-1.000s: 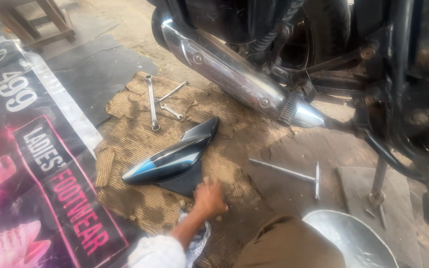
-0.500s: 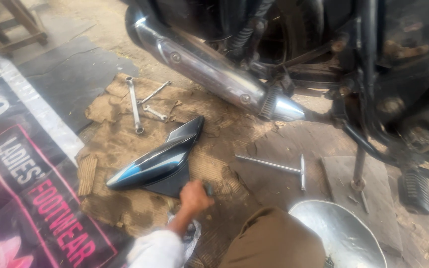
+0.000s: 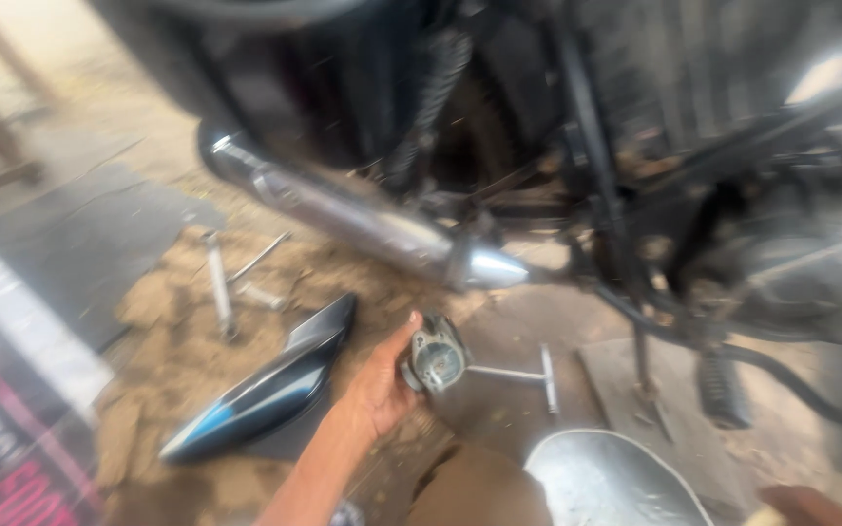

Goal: The person sits on the ground beside a motorcycle and opens a small plastic packet, then pours liquid from a white bottle into a metal bowl. They fit a foam gasket onto a fuel tap assembly and press the parts together by hand, working over the bowl.

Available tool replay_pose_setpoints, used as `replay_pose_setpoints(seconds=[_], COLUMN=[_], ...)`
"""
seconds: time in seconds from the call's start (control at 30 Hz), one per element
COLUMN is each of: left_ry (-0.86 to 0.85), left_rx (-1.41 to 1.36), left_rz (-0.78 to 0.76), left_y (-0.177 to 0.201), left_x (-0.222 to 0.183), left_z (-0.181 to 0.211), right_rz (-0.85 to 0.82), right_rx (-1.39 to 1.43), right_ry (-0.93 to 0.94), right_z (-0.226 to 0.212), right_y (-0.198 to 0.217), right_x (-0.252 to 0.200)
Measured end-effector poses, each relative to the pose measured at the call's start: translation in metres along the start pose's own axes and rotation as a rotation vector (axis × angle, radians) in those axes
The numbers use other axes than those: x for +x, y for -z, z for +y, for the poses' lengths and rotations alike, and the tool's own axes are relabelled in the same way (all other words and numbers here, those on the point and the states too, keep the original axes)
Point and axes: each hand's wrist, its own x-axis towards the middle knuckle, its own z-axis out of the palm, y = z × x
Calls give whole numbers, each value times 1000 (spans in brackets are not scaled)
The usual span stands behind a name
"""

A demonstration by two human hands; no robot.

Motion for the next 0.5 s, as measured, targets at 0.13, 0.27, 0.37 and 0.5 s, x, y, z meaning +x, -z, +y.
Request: replay_pose_setpoints(seconds=[0.13,0.27,0.37,0.5], left_ry=[-33,15,69,120], left_rx=[-167,-140,-27,89], left_rz=[-159,-248,-238,-205], left_y=[-54,-100,-129,-156], left_x=[-1,-15,-28,-35], left_z=[0,1,2,-7], right_rz=[54,221,225,204], right_rx=[10,84,137,138], right_ry=[-77,-12,-63,-71], right_z=[-87,-139,-159,-179], right_y=[-11,-9,9,32], right_x=[-61,-106,-112,-122])
